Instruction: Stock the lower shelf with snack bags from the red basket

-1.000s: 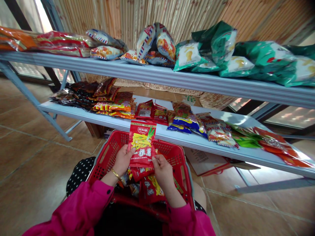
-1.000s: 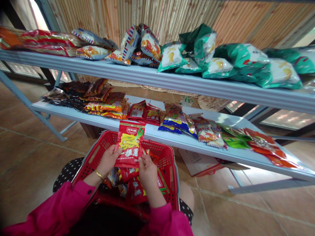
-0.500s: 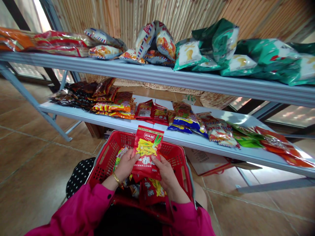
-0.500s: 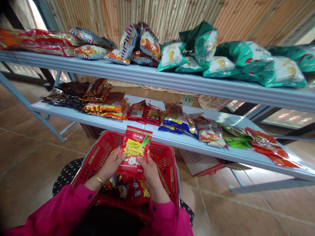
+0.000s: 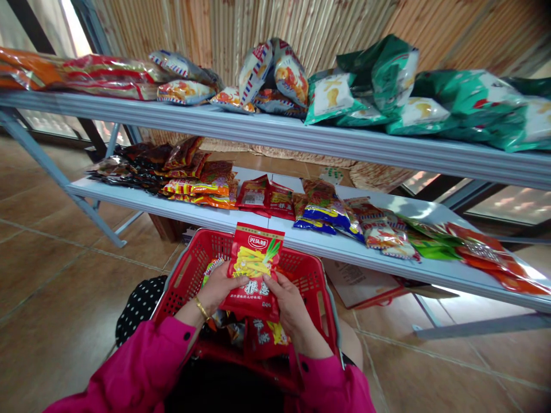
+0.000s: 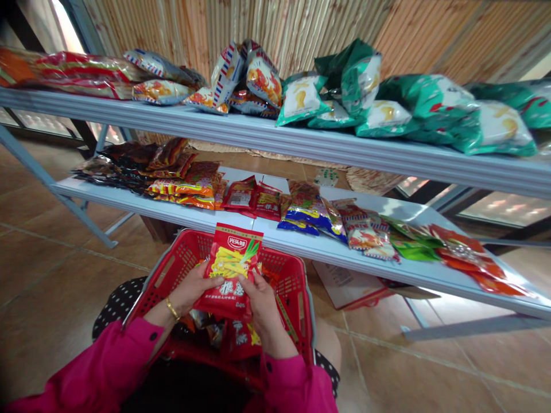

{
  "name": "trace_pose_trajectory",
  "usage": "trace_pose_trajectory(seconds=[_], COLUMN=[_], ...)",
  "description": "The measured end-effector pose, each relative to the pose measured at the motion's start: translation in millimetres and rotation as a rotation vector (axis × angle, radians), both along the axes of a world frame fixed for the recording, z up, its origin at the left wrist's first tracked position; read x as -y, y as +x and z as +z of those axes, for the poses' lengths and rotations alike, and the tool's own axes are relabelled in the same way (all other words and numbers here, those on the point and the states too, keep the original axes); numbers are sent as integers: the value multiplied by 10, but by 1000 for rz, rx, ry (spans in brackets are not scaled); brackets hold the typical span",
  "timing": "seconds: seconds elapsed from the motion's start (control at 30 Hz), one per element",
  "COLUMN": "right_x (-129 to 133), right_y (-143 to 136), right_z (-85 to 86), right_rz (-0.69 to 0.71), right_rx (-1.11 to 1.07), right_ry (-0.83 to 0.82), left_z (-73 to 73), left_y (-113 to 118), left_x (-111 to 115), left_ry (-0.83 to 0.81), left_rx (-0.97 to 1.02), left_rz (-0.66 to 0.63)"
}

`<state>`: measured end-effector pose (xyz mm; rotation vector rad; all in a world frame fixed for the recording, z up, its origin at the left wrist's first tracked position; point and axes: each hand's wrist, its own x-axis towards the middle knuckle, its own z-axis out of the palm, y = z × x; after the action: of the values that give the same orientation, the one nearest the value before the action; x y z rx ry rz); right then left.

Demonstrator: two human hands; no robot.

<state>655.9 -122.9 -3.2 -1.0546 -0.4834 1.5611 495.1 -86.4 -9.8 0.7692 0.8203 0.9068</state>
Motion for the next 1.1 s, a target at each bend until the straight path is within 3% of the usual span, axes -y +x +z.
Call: trace_pose_trajectory(seconds=[0.2, 0.5, 0.73, 0.9, 1.1], right_x=[-47, -74, -40, -26, 4], right_y=[15, 57, 1, 10, -23], right_z=[-14, -126, 90, 58, 30], right_rz=[-147, -310, -118, -89, -3], right_rx=[119, 287, -38, -63, -73], right_ry=[-24, -17, -88, -85, -134], left_z=[-8, -159, -85, -26, 44], left_y=[20, 29, 55, 32, 14], left_x=[23, 1, 45, 45, 11], left_ry=[-12, 47, 13, -35, -100], left_rx=[17, 10, 34, 35, 35], left_rz=[-16, -13, -36, -66, 81])
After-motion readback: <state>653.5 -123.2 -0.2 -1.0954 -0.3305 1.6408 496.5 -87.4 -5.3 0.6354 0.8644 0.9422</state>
